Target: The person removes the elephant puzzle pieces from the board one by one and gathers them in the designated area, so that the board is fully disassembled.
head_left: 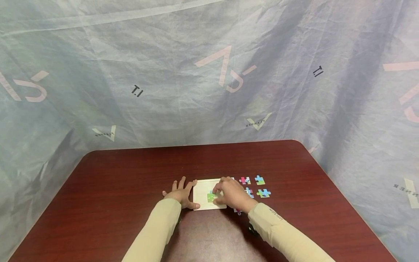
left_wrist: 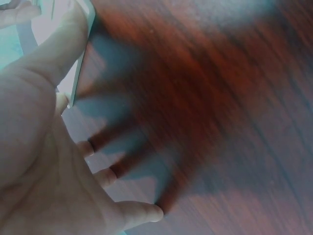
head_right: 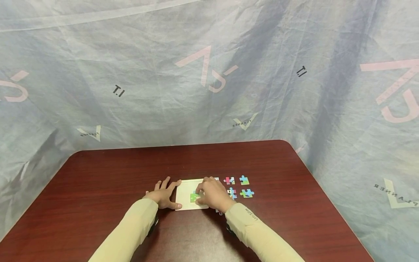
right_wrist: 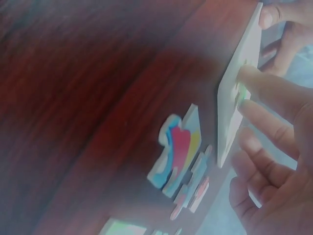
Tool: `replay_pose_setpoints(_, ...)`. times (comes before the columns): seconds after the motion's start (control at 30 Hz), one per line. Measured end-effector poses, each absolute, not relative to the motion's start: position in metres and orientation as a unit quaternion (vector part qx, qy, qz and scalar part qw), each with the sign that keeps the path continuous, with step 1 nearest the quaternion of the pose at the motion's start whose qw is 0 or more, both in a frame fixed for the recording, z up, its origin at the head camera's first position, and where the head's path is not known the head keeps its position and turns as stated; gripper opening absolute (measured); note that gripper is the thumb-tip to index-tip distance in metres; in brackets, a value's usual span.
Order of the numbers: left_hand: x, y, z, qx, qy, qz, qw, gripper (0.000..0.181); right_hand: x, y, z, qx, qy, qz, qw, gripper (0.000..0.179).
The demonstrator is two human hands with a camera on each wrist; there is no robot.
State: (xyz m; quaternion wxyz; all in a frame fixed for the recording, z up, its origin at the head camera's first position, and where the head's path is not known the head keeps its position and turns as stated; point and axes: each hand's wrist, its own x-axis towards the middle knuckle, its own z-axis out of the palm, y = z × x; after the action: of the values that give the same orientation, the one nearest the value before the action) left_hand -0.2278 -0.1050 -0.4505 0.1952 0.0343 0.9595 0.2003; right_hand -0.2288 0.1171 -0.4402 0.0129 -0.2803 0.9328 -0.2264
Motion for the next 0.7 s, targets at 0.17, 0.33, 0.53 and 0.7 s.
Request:
replay_pose_setpoints(0.17, -0.217, -0.101, -0.429, 0.034, 0.957, 0.207, 0.201, 0.093, -0.230, 0.125, -0.439, -0.283, 0.926, -0.251, 0.016, 0.022)
replay_pose_setpoints(0.33, -0.213, -0.100, -0.419, 0.038, 0.956, 0.209, 0.201, 0.091, -0.231, 0.137, -0.437, -0.289, 0.922, -0.258, 0.025, 0.022)
replay_pose_setpoints(0.53, -0.211, -0.099, -0.417, 0.041, 0.957, 0.202, 0.203, 0.088, -0.230, 0.157, -0.432, -0.295, 0.917, -0.268, 0.030, 0.021)
replay_pose_setpoints(0.7, -0.209, -0.099, -0.412, 0.040, 0.956, 0.207, 0.204, 0.087, -0.227, 0.173, -0.429, -0.282, 0.919, -0.274, 0.036, 0.021)
